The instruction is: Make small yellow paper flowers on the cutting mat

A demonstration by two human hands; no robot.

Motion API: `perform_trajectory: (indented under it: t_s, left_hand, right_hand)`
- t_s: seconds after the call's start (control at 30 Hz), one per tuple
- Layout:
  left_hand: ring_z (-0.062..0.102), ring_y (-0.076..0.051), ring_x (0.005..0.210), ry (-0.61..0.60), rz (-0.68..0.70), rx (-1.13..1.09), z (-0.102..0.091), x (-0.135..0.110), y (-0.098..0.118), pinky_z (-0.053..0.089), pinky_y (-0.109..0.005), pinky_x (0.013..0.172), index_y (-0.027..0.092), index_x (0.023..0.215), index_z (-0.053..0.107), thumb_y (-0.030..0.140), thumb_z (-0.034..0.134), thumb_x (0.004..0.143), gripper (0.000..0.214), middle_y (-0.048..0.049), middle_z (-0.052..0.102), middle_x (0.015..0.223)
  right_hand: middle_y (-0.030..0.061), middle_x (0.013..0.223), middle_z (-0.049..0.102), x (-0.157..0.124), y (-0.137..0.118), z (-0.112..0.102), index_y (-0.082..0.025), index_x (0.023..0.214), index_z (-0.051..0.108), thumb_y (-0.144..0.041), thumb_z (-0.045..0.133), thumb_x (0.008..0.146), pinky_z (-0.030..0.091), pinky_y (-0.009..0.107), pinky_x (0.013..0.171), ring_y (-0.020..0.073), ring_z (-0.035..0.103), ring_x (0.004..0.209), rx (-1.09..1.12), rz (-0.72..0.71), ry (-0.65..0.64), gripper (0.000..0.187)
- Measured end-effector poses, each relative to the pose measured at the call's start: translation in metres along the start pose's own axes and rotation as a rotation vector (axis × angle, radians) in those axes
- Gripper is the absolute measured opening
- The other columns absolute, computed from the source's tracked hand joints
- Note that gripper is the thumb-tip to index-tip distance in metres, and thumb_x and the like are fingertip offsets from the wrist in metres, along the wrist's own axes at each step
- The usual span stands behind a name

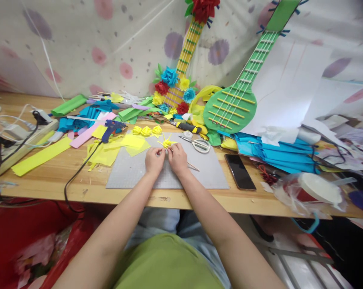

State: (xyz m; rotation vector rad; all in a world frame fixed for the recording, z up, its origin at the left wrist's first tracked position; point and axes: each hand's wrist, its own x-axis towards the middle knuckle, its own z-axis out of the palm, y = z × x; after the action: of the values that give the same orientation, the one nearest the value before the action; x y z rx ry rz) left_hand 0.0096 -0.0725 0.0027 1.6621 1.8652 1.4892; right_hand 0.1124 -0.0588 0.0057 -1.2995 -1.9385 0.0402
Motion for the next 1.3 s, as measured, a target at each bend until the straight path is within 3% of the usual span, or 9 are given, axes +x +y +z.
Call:
perform_trajectory:
  t_s: [0.17,0.33,0.53,0.67,0.77,0.9,1.17,1.3]
  left_hand:
    - [0.054,-0.013,0.066,-0.043,-0.214,-0.320,0.006,0.005,-0.006,0.040,-0.025,0.067,0.015,0.067,0.065,0.034,0.054,0.069,0.022,-0.0027,0.062,0.068]
    - [0.054,-0.012,0.064,0.002,-0.410,-0.561,0.009,0.008,0.001,0.040,-0.023,0.064,0.013,0.063,0.063,0.029,0.059,0.063,0.016,-0.0016,0.063,0.065]
    - [0.048,-0.008,0.058,0.024,-0.462,-0.632,0.007,0.013,0.005,0.038,-0.020,0.060,0.013,0.063,0.061,0.027,0.058,0.064,0.014,0.0008,0.059,0.062]
    - [0.043,-0.006,0.051,-0.025,-0.485,-0.639,0.003,0.019,0.003,0.035,-0.019,0.051,0.014,0.063,0.058,0.027,0.055,0.066,0.013,0.0028,0.053,0.057]
    - [0.042,-0.007,0.048,-0.045,-0.428,-0.595,0.004,0.021,-0.005,0.034,-0.019,0.048,0.015,0.064,0.056,0.031,0.052,0.069,0.016,0.0031,0.050,0.055]
    - [0.048,-0.008,0.052,0.030,-0.348,-0.478,0.007,0.019,-0.014,0.038,-0.020,0.051,0.016,0.066,0.057,0.035,0.058,0.065,0.019,0.0010,0.055,0.059]
    - [0.055,-0.010,0.054,-0.044,-0.632,-0.713,-0.003,0.022,0.003,0.044,-0.021,0.047,0.012,0.066,0.057,0.023,0.056,0.064,0.011,-0.0013,0.058,0.061]
    - [0.055,-0.009,0.054,-0.112,-0.672,-0.736,-0.008,0.025,0.006,0.044,-0.020,0.046,0.012,0.061,0.056,0.021,0.057,0.062,0.009,-0.0017,0.057,0.060]
  right_hand:
    - [0.0074,0.084,0.054,0.000,-0.002,0.002,-0.016,0.082,0.058,-0.022,0.040,0.084,0.042,0.027,0.075,0.0166,0.050,0.081,0.029,-0.068,0.014,0.019]
    - [0.0078,0.087,0.054,-0.001,-0.004,0.003,-0.016,0.085,0.058,-0.021,0.039,0.084,0.042,0.026,0.077,0.0156,0.050,0.084,0.067,-0.085,0.002,0.020]
    - [0.0065,0.092,0.055,-0.004,-0.003,-0.004,-0.016,0.097,0.053,-0.024,0.043,0.082,0.041,0.024,0.067,0.0144,0.053,0.081,0.039,0.026,-0.009,0.020]
    - [0.0025,0.084,0.057,-0.005,0.000,-0.006,-0.020,0.087,0.054,-0.028,0.042,0.083,0.038,0.023,0.064,0.0133,0.053,0.075,-0.012,0.067,-0.070,0.016]
    - [0.0023,0.084,0.058,-0.005,0.001,-0.006,-0.020,0.085,0.055,-0.028,0.040,0.084,0.036,0.023,0.064,0.0130,0.053,0.077,-0.037,0.048,-0.090,0.017]
    - [0.0025,0.083,0.059,-0.005,0.002,-0.008,-0.020,0.084,0.055,-0.029,0.039,0.085,0.035,0.023,0.065,0.0131,0.053,0.078,-0.057,0.013,-0.120,0.018]
    - [0.0029,0.084,0.059,-0.004,-0.001,-0.007,-0.020,0.085,0.056,-0.028,0.039,0.085,0.035,0.023,0.064,0.0134,0.054,0.078,-0.077,0.008,-0.134,0.018]
    - [0.0031,0.086,0.060,-0.004,-0.002,-0.005,-0.020,0.086,0.056,-0.027,0.041,0.084,0.035,0.023,0.065,0.0138,0.054,0.078,-0.087,0.024,-0.158,0.017]
